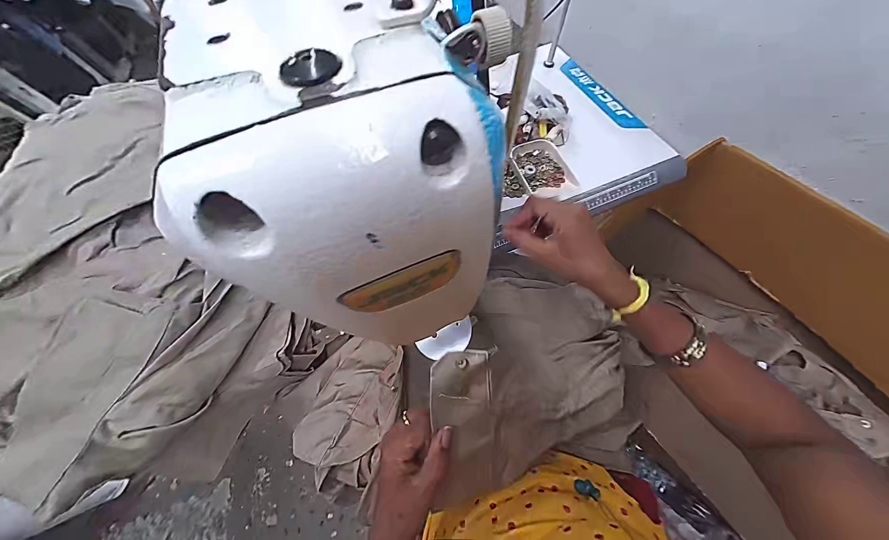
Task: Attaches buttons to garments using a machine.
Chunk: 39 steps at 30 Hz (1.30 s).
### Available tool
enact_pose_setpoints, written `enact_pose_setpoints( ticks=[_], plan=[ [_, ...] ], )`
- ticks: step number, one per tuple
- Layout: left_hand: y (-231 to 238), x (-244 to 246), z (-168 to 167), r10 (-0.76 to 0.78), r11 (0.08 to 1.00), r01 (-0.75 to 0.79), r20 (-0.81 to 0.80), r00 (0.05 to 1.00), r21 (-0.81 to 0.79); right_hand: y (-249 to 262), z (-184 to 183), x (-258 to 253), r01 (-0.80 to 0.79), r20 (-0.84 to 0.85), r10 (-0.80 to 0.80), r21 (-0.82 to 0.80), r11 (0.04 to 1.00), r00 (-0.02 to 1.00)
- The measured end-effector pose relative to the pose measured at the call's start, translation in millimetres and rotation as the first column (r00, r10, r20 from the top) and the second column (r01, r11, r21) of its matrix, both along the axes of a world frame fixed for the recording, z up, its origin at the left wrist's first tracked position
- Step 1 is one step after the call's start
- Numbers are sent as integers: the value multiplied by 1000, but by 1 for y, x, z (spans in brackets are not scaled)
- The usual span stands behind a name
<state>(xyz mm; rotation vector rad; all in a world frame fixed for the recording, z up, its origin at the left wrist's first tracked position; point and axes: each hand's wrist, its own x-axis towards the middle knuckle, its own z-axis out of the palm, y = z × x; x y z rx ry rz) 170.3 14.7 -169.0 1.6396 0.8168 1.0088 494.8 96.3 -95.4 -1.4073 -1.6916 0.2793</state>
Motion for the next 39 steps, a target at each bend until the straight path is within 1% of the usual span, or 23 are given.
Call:
enact_pose_setpoints(
  ticks=[1, 2, 4, 5, 7, 11, 13, 15, 16, 17, 18, 19, 20, 21, 22, 23, 25, 27, 29, 31, 34, 37, 39],
  plan=[
    [-6, -8, -8, -36, 978, 57, 102, 994, -203, -9, 0, -24, -85, 73, 79, 89, 992, 994],
    [-10, -12, -13, -35, 924, 102, 186, 982, -369, -16, -1, -44, -160, 180, 127, 182, 970, 975],
    [-14, -14, -12, -66, 826, 197, 256, 965, -528, -21, -3, -75, -267, 432, 99, 349, 898, 897],
    [-15, -12, -7, -100, 799, 242, 276, 956, -550, -21, -1, -85, -284, 520, 53, 376, 882, 852],
    [-14, -2, 10, -121, 805, 229, 225, 967, -548, -18, 4, -95, -260, 567, -2, 381, 887, 824],
    [-7, 16, 33, -75, 905, 22, -107, 991, -425, -16, 2, -99, -220, 527, -7, 365, 905, 850],
    [-4, 23, 37, -42, 959, -24, -225, 974, -283, -20, 0, -96, -210, 399, 74, 308, 928, 914],
    [3, 22, 39, -8, 1000, 5, -209, 978, -17, -33, -2, -95, -242, 88, 229, 187, 952, 969],
    [7, 20, 43, -1, 995, 20, -180, 984, 100, -41, -3, -95, -313, -104, 322, 94, 945, 941],
    [13, 15, 47, -5, 983, 34, -156, 988, 181, -50, -5, -94, -440, -292, 418, -13, 898, 860],
    [20, 10, 52, -10, 972, 42, -137, 991, 233, -56, -7, -93, -593, -457, 492, -101, 799, 741],
    [29, 2, 54, -5, 967, 33, -114, 994, 252, -59, -9, -90, -724, -592, 532, -132, 677, 606],
    [39, -7, 54, 17, 971, 5, -91, 996, 238, -61, -11, -87, -797, -693, 520, -130, 590, 498],
    [47, -15, 52, 74, 978, -60, -62, 995, 200, -59, -10, -81, -803, -737, 477, -148, 577, 479],
    [53, -21, 48, 141, 981, -136, -24, 990, 137, -56, -8, -73, -765, -734, 436, -176, 619, 521],
    [57, -26, 43, 192, 979, -192, 8, 981, 62, -50, -6, -68, -692, -706, 382, -210, 690, 596],
    [63, -29, 30, 272, 957, -266, 40, 961, -116, -33, -1, -68, -477, -616, 212, -303, 825, 759],
    [63, -29, 19, 331, 911, -304, 55, 942, -277, -17, 0, -76, -310, -472, 118, -352, 883, 874],
    [62, -29, 16, 366, 884, -327, 59, 929, -334, -8, 5, -87, -207, -323, 78, -387, 899, 943],
    [58, -32, 17, 369, 880, -332, 51, 928, -339, -5, 12, -90, -196, -252, 85, -455, 869, 964],
    [54, -34, 11, 366, 878, -332, 37, 930, -344, -6, 20, -91, -201, -239, 84, -522, 829, 967],
    [57, -30, 10, 355, 875, -314, 47, 934, -369, -7, 17, -87, -235, -292, 92, -501, 833, 952],
    [57, -31, 16, 345, 886, -301, 67, 936, -354, -9, 11, -76, -339, -386, 159, -460, 821, 909]
  ],
)
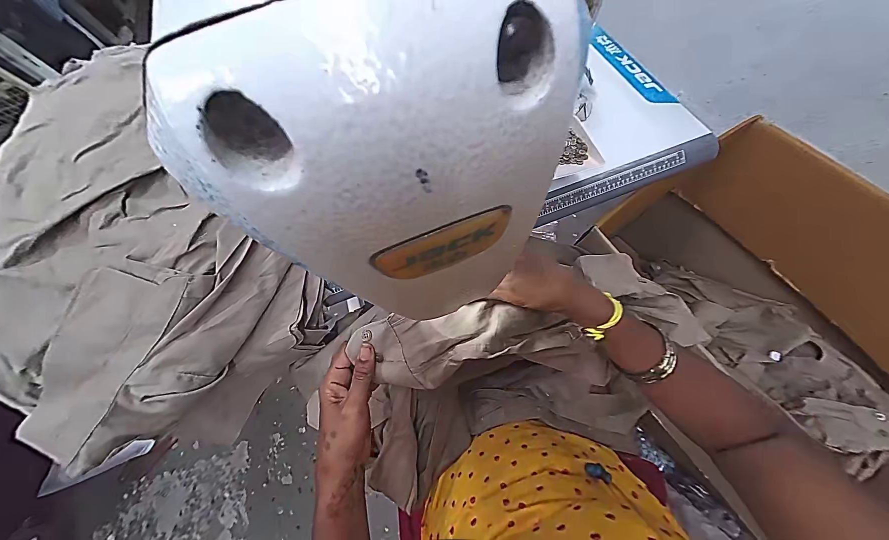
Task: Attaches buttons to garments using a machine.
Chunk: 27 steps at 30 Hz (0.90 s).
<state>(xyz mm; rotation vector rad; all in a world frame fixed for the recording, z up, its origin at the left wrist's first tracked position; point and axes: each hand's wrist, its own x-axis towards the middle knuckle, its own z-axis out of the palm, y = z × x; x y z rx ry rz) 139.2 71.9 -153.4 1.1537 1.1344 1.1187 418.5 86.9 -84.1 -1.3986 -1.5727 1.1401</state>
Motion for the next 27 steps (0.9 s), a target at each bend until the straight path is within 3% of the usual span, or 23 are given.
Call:
enact_pose_setpoints(
  ticks=[3, 8, 10, 12, 14, 16, 18, 21, 24, 27],
  plan=[
    [1, -3, 12, -14, 998, 14, -1, 1000, 57, -4, -5, 12, -7, -104, 8, 12, 1000, 995],
    [13, 1, 21, -46, 996, 49, -54, 997, 68, -2, -12, 13, 77, -99, -73, 35, 996, 992],
    [12, 1, 22, -44, 997, 50, -94, 995, 65, -2, -11, 15, 66, -49, -66, 1, 998, 997],
    [10, -1, 17, -58, 996, 64, -97, 994, 57, 3, -10, 23, 86, 109, -93, 60, 994, 990],
    [9, 1, 14, -67, 997, 71, -94, 993, 41, 16, -18, 45, 143, 377, -259, 308, 941, 889],
    [7, 2, 13, -66, 997, 69, -88, 994, 27, 38, -31, 71, 137, 584, -437, 486, 863, 684],
    [6, 4, 13, -58, 998, 60, -71, 996, 23, 61, -40, 89, 61, 702, -470, 523, 850, 534],
    [8, 4, 14, -54, 998, 56, -68, 996, 33, 85, -50, 93, -31, 774, -462, 525, 850, 432],
    [6, 4, 12, -62, 997, 65, -71, 996, 30, 88, -53, 93, -63, 779, -458, 531, 845, 428],
    [6, 1, 7, -74, 996, 77, -86, 994, 35, 70, -55, 96, -19, 664, -509, 618, 786, 547]
  ],
)
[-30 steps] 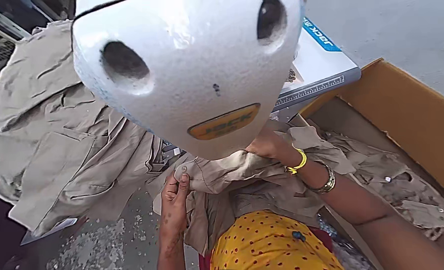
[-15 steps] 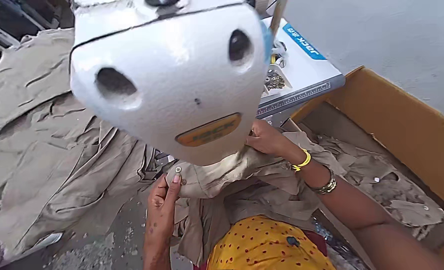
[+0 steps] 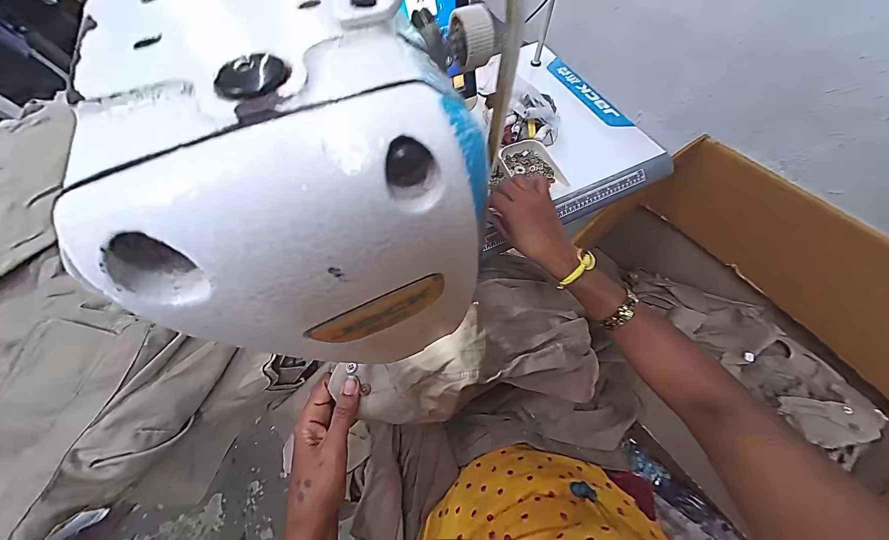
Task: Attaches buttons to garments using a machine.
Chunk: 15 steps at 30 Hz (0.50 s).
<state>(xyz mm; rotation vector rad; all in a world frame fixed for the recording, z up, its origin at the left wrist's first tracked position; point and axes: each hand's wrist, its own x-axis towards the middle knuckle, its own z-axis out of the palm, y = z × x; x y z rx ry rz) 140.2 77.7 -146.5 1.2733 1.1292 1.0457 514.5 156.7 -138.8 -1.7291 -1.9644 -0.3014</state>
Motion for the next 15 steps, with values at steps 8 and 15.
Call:
enact_pose_setpoints(
  ticks=[8, 15],
  plan=[
    [9, 3, 0, -31, 998, 37, 102, 994, -55, -60, 24, 7, 9, -636, -22, -23, 1000, 772],
    [-11, 20, 10, -183, 944, 171, 18, 983, 283, -56, 51, -47, -145, -450, 194, 142, 979, 872]
  ],
)
